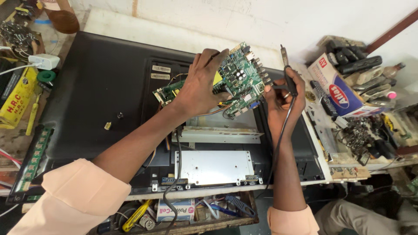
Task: The person repairs a television at a workbench. They handle the main circuit board inside the open TV chassis, use a soldering iron to solder connections on the board, reposition the board and wires, and finally reach into a tool tray to pick through pliers and other tools.
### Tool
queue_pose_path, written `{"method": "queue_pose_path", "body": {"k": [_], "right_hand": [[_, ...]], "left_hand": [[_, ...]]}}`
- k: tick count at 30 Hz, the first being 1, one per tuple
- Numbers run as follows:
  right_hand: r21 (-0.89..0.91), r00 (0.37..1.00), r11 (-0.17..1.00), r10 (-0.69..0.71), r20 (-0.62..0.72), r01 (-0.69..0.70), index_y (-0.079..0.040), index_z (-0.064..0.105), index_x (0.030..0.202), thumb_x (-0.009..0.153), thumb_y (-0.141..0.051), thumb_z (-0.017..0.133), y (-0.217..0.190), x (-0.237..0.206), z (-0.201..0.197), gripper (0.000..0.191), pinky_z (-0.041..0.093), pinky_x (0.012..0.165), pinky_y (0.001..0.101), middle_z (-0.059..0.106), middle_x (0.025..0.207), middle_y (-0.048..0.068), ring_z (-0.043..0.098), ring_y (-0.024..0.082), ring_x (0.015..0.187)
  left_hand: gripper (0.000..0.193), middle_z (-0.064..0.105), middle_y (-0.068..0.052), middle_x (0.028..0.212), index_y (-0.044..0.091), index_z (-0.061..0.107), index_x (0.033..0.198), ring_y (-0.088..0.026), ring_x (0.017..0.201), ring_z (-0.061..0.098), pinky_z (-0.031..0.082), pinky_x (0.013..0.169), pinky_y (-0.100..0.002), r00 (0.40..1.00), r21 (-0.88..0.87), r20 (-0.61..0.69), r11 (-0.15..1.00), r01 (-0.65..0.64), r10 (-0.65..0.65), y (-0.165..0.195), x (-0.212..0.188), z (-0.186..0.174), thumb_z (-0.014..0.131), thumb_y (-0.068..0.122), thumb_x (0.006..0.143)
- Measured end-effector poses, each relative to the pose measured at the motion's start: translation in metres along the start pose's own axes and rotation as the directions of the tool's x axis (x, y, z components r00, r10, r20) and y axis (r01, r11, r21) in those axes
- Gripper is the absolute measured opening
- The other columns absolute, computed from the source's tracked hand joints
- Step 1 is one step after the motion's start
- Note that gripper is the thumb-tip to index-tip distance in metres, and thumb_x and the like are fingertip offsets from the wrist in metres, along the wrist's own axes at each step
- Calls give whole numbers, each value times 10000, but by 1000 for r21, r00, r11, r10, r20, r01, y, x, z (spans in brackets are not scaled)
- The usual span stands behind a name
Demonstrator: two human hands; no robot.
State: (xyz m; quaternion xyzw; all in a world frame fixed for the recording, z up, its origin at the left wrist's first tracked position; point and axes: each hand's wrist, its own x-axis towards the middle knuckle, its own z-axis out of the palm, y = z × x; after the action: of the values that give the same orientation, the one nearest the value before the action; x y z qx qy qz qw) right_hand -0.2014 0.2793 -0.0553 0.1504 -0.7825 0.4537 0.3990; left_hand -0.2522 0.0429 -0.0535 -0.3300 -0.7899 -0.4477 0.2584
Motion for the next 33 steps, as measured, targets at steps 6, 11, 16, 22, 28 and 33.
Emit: {"method": "queue_pose_path", "body": {"k": [6, 11, 16, 22, 28, 33], "right_hand": [[-68, 1000, 997, 29, -1, -29, -34, 490, 1484, 1015, 26, 736, -6, 1, 1, 533, 526, 801, 226, 628, 1160, 56, 621, 92, 964], [-41, 999, 998, 40, -16, -40, -45, 491, 1474, 995, 39, 731, -11, 0, 2, 542, 502, 755, 217, 621, 1147, 52, 605, 80, 929], [-23, 999, 1000, 20, -33, -21, -48, 492, 1483, 997, 51, 730, -14, -3, 2, 550, 514, 771, 222, 626, 1163, 59, 574, 85, 922], [-42, 997, 997, -62, -53, 60, -44, 474, 1496, 1011, 18, 744, -15, -8, 0, 559, 550, 822, 249, 637, 1196, 81, 633, 116, 958], [-24, 985, 986, -164, -61, 163, -38, 464, 1498, 1023, -30, 763, -11, -12, -2, 562, 578, 888, 296, 635, 1232, 100, 675, 160, 1008], [-47, 982, 982, -184, -46, 182, -42, 470, 1501, 1039, -81, 765, -8, -13, -4, 550, 605, 917, 319, 636, 1262, 112, 681, 178, 1053]], "left_hand": [[1026, 464, -166, 1350, -9, 395, 1489, -367, 1277, 449, 355, 1158, -444, 1000, -1, 9, 1000, 26, -26, -1, 1, -1, 955, 178, 650], [1018, 477, -169, 1340, -16, 397, 1476, -358, 1281, 456, 354, 1164, -439, 1000, -11, 6, 1000, 22, -22, 0, 1, -3, 955, 178, 647], [1041, 470, -164, 1369, -1, 368, 1497, -351, 1305, 439, 348, 1167, -435, 997, -40, 32, 997, 67, -66, 0, 2, -5, 956, 182, 658], [1067, 515, -134, 1349, 58, 341, 1506, -317, 1328, 458, 362, 1172, -426, 988, -136, 40, 979, 152, -148, -2, 4, -7, 955, 173, 641], [1064, 546, -134, 1317, 71, 351, 1496, -299, 1316, 493, 394, 1153, -428, 988, -230, 23, 961, 152, -151, -8, 4, -6, 974, 157, 638], [961, 600, -120, 1216, 43, 415, 1453, -250, 1200, 586, 472, 1082, -396, 991, -338, -22, 934, 114, -129, -13, 3, -7, 944, 110, 654]]}}
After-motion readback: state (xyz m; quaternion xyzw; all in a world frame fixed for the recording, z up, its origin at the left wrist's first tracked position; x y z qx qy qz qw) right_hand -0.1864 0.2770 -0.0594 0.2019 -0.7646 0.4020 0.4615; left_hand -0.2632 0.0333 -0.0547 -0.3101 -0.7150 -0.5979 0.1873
